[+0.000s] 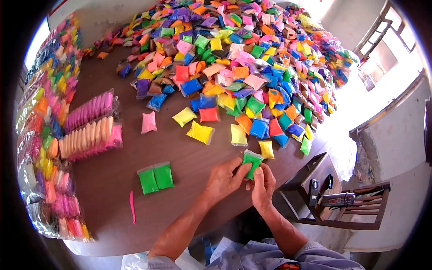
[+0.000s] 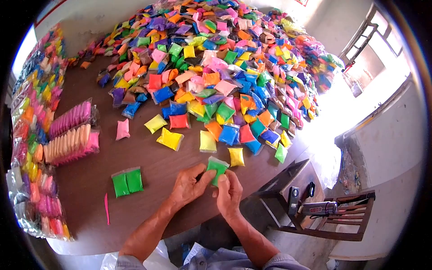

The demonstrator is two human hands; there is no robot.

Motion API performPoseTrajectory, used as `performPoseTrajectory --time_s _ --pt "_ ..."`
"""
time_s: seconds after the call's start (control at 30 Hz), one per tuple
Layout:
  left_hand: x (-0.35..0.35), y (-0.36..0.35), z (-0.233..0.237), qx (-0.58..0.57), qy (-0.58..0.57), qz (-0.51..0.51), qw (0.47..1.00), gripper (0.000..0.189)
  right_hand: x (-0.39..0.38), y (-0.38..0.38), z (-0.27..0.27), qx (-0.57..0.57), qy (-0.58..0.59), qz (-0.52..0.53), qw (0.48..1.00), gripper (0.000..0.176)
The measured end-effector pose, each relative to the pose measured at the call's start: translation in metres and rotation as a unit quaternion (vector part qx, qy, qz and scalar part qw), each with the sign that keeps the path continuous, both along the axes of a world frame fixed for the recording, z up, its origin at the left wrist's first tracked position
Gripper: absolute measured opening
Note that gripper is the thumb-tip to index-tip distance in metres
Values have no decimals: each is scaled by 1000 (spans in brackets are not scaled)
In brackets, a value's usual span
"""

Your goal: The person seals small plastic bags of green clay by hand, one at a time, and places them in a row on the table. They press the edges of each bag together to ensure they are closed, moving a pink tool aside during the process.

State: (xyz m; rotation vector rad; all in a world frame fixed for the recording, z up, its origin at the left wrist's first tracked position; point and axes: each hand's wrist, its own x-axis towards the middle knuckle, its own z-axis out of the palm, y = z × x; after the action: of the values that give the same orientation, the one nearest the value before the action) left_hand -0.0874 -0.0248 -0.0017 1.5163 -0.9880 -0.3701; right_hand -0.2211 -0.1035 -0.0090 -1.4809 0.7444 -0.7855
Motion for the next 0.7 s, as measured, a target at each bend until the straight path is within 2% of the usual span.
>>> performPoseTrajectory --time_s 0.1,0.23,0.3,0.53,0.7 --pt "1 2 2 6 -9 -4 1000 25 1 0 0 43 -25 -18 999 29" --pt "0 5 19 31 36 -22 999 25 -2 -1 -4 0 -14 -9 1000 31" --pt "0 3 13 25 24 -17 999 25 -3 -2 -5 -22 -5 1 1000 31" --pt "1 0 2 -5 -34 -4 999 25 0 -1 0 47 -56 -8 997 24" --pt "-1 2 8 19 4 -13 1000 25 -1 -3 -5 34 -59 -9 998 23"
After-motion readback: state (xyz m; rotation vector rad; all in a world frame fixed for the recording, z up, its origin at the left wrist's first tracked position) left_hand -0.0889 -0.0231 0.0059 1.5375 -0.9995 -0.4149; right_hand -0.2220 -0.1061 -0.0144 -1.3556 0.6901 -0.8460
